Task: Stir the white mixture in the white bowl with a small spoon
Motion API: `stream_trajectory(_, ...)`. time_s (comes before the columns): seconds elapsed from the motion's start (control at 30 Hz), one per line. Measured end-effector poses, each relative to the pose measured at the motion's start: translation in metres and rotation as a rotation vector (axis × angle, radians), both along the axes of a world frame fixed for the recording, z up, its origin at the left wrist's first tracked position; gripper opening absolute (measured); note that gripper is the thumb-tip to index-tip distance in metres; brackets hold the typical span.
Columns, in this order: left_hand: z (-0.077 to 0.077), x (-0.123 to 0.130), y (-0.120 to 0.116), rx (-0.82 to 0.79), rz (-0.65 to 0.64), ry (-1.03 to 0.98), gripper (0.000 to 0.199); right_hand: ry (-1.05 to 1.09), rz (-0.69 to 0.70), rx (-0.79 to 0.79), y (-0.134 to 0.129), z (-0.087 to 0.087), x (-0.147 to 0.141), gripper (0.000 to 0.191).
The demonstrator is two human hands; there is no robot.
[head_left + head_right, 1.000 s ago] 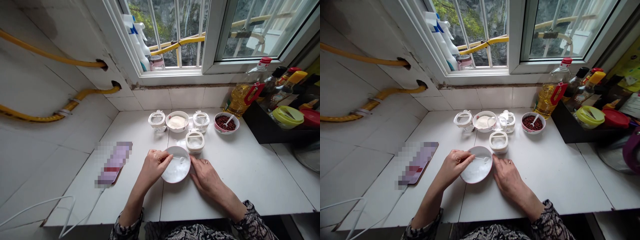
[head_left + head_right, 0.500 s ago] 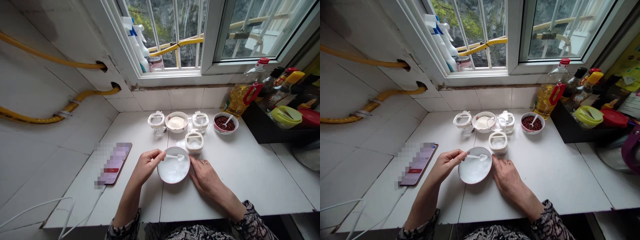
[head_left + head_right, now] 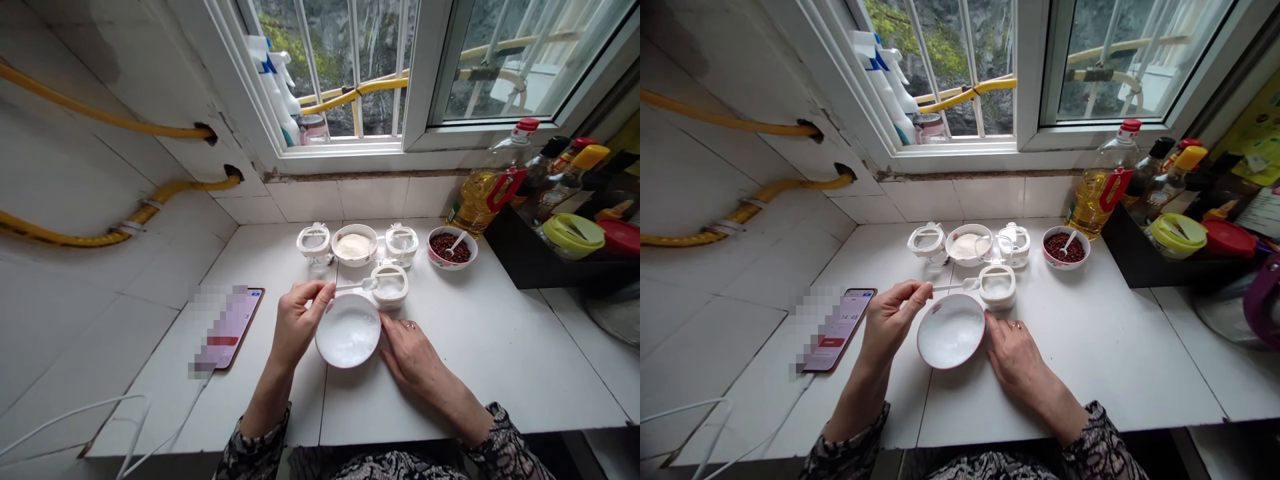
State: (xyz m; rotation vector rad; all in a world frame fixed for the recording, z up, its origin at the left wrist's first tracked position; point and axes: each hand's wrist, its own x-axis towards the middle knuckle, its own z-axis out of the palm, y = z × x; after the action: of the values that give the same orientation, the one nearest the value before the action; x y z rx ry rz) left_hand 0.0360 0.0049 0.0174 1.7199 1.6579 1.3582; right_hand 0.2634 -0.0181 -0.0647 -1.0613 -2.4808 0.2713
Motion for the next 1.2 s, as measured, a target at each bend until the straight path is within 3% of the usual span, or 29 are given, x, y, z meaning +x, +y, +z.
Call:
stream_trajectory(0.23, -0.02, 0.027, 0.007, 0.391, -0.093, 0.47, 0.027, -0.01, -0.008, 0.003, -0.001, -0.001, 0.0, 0.073)
stream_trajectory(0.33, -0.023, 0.026, 0.006, 0.41, -0.068, 0.449, 0.025, -0.014, -0.005, -0.001, -0.001, 0.0, 0.0, 0.072)
stream_trajectory(0.53, -0.013, 0.0, -0.002, 0.191, 0.031, 0.16, 0.03, -0.014, -0.003, -0.025, -0.002, 0.002, 0.0, 0.074)
stream_trajectory(0.77, -0.011, -0.025, -0.012, -0.202, -0.233, 0.31, 0.035, -0.03, -0.003, -0.005, -0.001, 0.002, 0.0, 0.076)
stream_trajectory(1.2, -0.017, -0.008, -0.01, -0.234, -0.273, 0.325, 0.042, -0.018, -0.003, -0.01, -0.001, 0.002, 0.0, 0.075)
